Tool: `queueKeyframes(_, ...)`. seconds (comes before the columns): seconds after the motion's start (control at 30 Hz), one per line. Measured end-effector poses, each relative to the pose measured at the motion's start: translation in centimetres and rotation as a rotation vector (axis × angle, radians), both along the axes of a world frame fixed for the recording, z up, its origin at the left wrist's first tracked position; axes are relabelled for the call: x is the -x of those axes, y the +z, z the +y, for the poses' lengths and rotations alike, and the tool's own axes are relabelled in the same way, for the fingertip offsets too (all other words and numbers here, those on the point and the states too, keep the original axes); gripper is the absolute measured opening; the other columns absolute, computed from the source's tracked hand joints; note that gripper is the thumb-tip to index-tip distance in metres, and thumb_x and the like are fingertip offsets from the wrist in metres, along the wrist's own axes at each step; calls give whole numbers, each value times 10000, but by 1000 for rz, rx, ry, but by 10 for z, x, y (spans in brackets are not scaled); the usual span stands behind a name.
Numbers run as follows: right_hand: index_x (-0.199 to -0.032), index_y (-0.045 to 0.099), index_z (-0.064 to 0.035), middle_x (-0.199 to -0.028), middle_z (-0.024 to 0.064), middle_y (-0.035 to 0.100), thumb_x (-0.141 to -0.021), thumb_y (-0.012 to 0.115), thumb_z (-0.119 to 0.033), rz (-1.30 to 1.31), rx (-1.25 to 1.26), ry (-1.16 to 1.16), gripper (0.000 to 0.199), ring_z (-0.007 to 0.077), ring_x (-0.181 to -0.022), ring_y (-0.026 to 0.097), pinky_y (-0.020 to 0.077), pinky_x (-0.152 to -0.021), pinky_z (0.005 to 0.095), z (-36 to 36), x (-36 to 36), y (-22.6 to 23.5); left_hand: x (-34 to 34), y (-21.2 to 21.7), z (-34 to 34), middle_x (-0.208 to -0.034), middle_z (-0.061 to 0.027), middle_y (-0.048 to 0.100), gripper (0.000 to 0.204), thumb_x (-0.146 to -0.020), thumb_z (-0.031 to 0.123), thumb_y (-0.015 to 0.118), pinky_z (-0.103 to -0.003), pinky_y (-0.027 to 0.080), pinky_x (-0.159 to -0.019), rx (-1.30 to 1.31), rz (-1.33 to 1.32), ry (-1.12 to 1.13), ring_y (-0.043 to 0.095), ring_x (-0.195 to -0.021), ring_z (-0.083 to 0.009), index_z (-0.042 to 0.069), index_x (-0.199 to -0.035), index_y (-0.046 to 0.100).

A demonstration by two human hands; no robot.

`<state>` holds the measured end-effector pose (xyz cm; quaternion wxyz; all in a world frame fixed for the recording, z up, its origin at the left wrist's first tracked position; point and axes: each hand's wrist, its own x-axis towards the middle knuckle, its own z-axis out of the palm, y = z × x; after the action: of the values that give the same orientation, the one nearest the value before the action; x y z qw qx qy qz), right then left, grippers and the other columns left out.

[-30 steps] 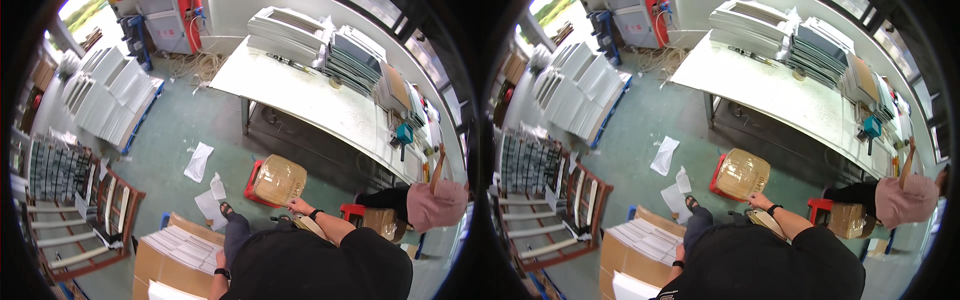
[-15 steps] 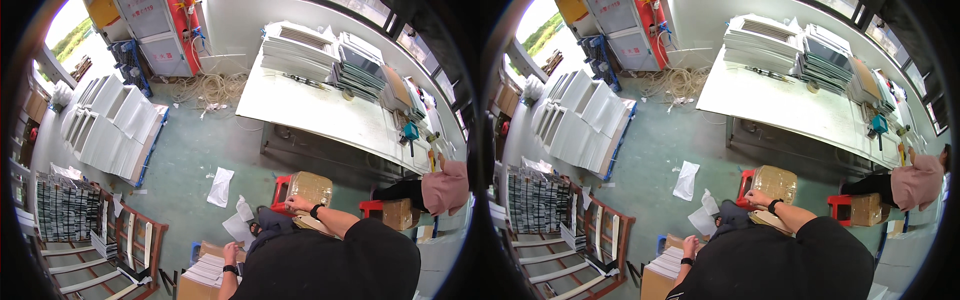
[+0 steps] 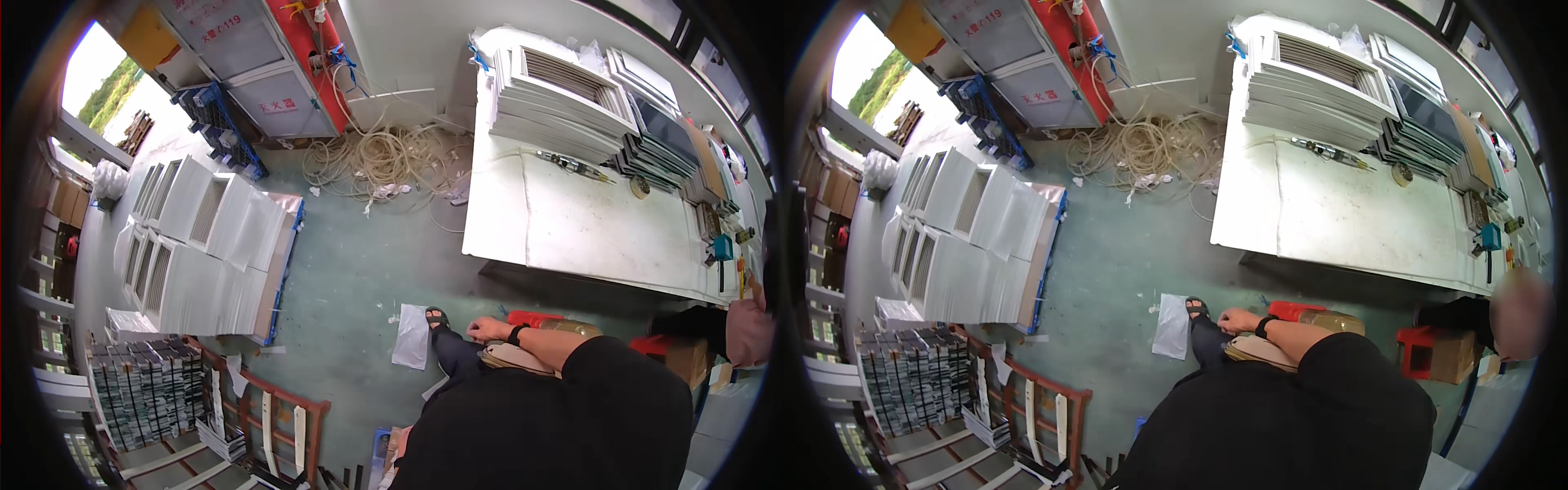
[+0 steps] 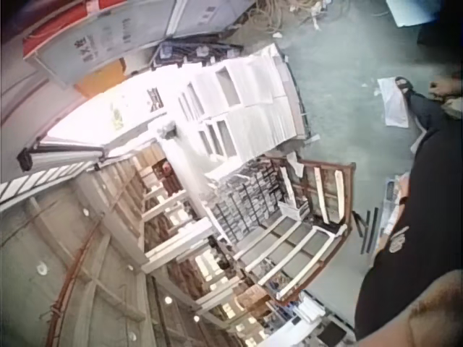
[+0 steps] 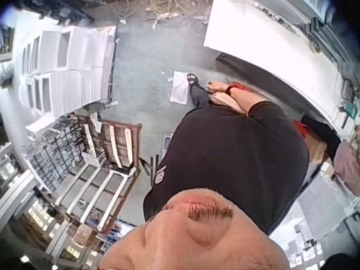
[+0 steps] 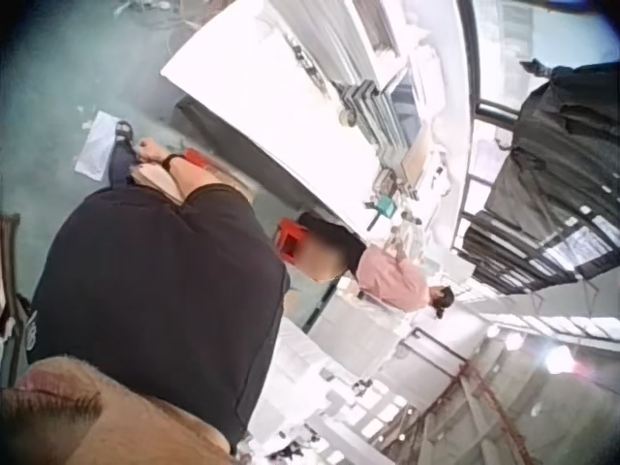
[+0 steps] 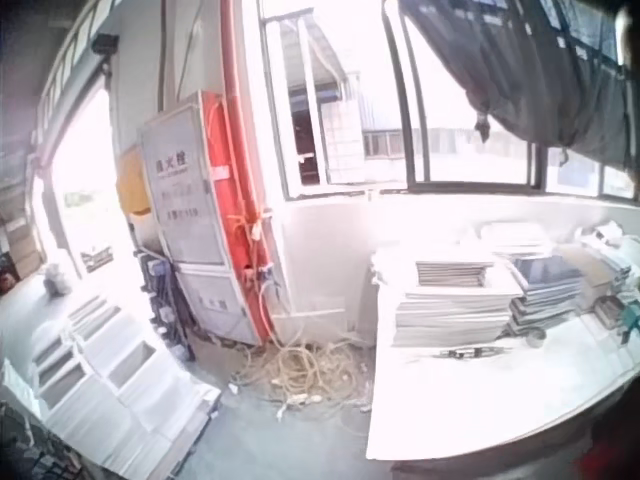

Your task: The person uses a pneumatic screwdriver to fasten screws into a white rectangular panel on a workbench. After completing the fastening, the person lifts the panel, places it on a stack, and then picks up and stacks additional white panels.

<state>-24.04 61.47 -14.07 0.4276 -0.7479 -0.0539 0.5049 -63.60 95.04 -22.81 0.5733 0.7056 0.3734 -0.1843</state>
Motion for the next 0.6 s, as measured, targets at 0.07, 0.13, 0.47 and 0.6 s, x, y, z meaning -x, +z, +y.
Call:
queueKeyframes(0.07, -1044, 722, -9, -864, 60, 724, -976, 601, -301, -74, -48, -37, 323, 160, -697, 666, 550, -631, 318, 43, -65, 26, -59, 9, 36, -1051, -215, 732, 337, -1012, 221, 530, -386, 531, -907, -135, -35, -109, 711, -1010, -307, -50, -1126, 693)
queueKeyframes(0.13, -1029, 706, 7, -849, 82, 715, -977, 588, -283, -225, -75, -34, 317, 175, -689, 658, 529, -606, 312, 65, -111, 40, -109, 10, 89, -1052, -225, 731, 339, -1004, 218, 528, -389, 524, -914, -214, -47, -154, 711, -1007, -312, -52, -1123, 697)
queueKeyframes(0.47, -1140, 685, -10, -961, 85, 730, -980, 602, -317, -183, -74, -146, 356, 176, -812, 698, 566, -731, 332, 115, -225, 93, -476, 81, 203, -1069, -179, 756, 302, -950, 168, 560, -350, 531, -908, -251, -114, -194, 709, -990, -258, -18, -1091, 752)
queueKeyframes(0.6, -1148, 682, -10, -953, 78, 718, -996, 605, -314, -141, -38, -387, 348, 170, -812, 692, 568, -719, 322, 128, -254, 93, -562, 55, 247, -1098, -193, 751, 317, -939, 197, 562, -364, 516, -952, -312, -118, -485, 704, -1044, -292, 12, -1096, 765)
